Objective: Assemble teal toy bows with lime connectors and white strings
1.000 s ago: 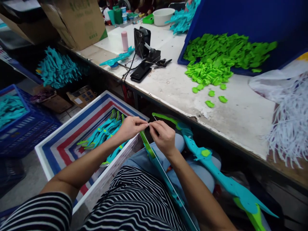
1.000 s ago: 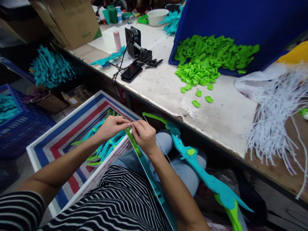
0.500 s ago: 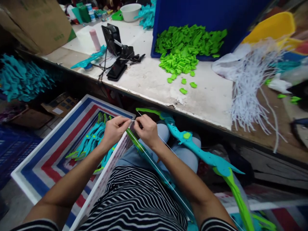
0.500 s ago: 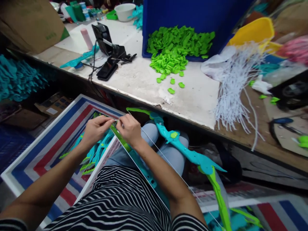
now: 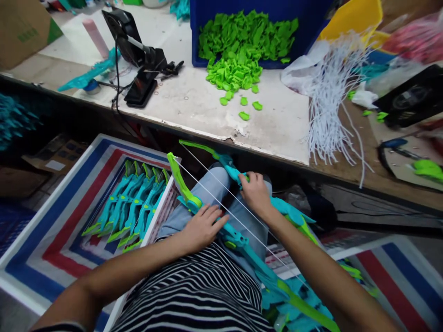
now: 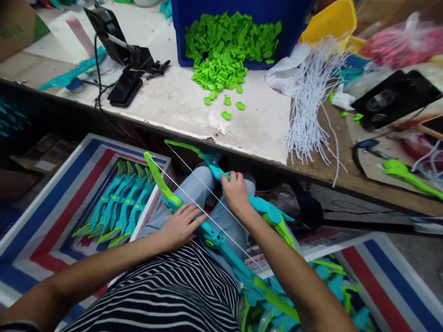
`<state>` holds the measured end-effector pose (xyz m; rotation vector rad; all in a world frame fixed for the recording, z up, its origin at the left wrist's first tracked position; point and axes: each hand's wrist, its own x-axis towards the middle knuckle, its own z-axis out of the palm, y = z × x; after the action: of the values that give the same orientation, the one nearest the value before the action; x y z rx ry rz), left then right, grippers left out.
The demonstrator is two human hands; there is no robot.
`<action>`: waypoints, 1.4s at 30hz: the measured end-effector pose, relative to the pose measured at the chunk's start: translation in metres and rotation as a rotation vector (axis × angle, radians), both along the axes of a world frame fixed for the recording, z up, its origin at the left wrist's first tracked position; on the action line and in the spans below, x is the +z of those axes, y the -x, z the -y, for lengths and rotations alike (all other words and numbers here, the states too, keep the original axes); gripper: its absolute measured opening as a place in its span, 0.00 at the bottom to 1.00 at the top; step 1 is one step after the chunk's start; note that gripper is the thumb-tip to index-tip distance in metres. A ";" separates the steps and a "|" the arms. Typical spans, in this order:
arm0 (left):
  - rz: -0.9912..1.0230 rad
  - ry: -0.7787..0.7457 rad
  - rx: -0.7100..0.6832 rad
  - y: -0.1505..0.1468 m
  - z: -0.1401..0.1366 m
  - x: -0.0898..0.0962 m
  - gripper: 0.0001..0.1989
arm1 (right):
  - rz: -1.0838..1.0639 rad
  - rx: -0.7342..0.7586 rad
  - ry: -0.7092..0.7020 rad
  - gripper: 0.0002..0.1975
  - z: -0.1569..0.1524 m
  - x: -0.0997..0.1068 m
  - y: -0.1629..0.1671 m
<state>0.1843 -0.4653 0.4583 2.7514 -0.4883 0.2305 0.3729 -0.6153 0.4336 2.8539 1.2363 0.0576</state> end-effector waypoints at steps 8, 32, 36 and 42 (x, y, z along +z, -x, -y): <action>0.031 -0.192 0.042 0.006 -0.003 -0.012 0.13 | -0.262 0.138 -0.079 0.17 0.015 0.016 -0.030; -0.417 -0.105 0.017 -0.042 -0.017 0.018 0.30 | -1.285 -0.176 -0.101 0.21 -0.011 0.031 -0.066; -0.452 -0.038 -0.152 -0.031 -0.002 0.024 0.27 | -0.774 -0.309 -0.355 0.14 0.022 0.047 -0.077; -0.307 -0.124 -0.176 -0.024 -0.008 0.040 0.23 | -0.285 -0.151 -0.253 0.18 0.108 0.106 -0.045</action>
<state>0.2085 -0.4576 0.4987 2.7698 -0.6720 -0.2700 0.4181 -0.7234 0.5400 3.2590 1.1183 -0.2208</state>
